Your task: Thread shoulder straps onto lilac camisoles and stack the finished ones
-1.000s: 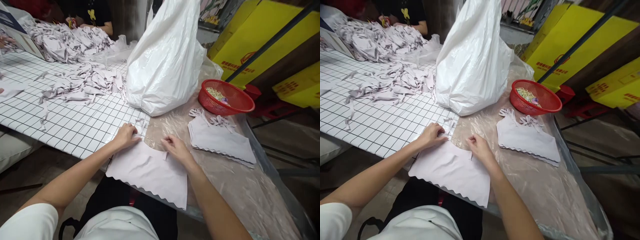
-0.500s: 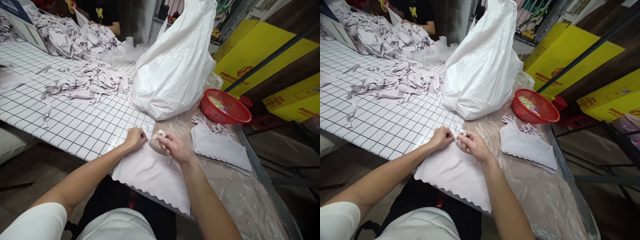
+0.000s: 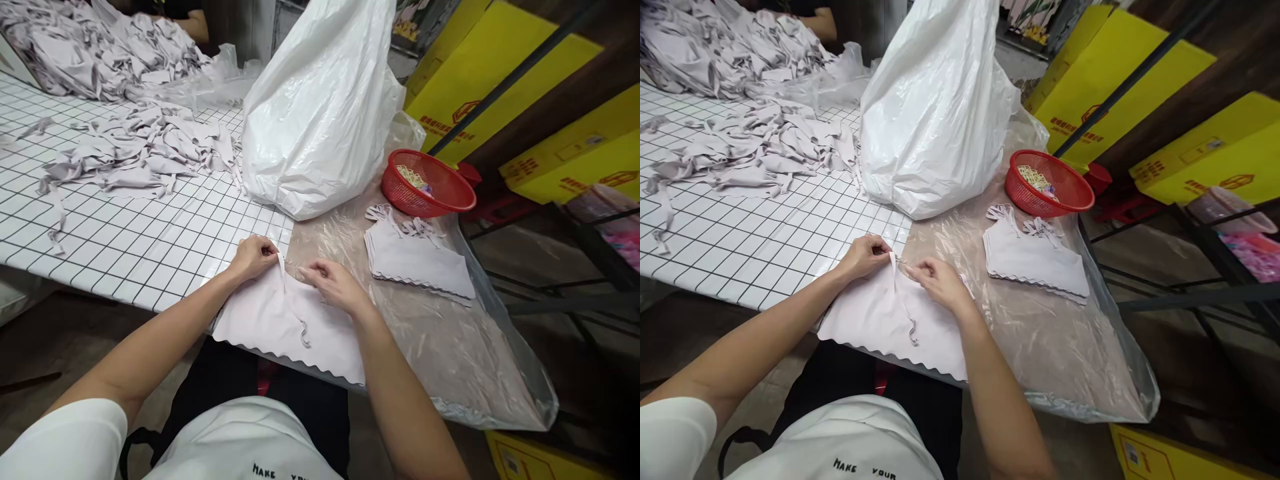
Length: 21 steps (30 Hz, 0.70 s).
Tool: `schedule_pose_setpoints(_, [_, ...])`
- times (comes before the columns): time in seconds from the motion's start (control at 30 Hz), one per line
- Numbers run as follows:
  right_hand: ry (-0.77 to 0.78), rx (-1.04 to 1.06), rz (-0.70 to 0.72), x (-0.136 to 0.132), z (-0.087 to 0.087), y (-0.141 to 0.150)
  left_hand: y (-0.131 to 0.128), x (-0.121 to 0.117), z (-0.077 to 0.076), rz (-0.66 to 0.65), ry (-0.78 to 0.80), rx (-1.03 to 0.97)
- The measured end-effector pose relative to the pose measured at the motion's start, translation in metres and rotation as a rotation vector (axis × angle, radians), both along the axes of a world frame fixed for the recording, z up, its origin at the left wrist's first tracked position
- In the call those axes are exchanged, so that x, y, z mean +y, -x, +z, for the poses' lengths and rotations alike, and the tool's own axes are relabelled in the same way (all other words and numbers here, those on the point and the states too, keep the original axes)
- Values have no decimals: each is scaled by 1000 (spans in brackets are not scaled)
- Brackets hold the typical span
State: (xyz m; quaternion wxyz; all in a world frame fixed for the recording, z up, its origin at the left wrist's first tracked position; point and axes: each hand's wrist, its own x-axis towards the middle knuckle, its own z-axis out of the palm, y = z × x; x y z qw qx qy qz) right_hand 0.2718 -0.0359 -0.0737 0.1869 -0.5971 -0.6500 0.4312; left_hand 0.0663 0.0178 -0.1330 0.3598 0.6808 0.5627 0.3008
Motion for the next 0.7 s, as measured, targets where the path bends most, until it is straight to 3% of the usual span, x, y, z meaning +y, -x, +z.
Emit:
schedule_pose_setpoints(0.13, [84, 14, 38, 31, -15, 39, 1, 2, -3, 19, -26, -11])
schedule_pose_setpoints(0.23, [186, 139, 100, 28, -16, 43, 1, 2, -5, 14, -16, -45])
schedule_pose_setpoints(0.47, [275, 383, 494, -24, 9, -14, -1, 3, -1, 48, 51, -53])
schedule_pose_setpoints(0.7, [242, 555, 440, -45, -11, -44, -4, 3, 4, 76, 85, 0])
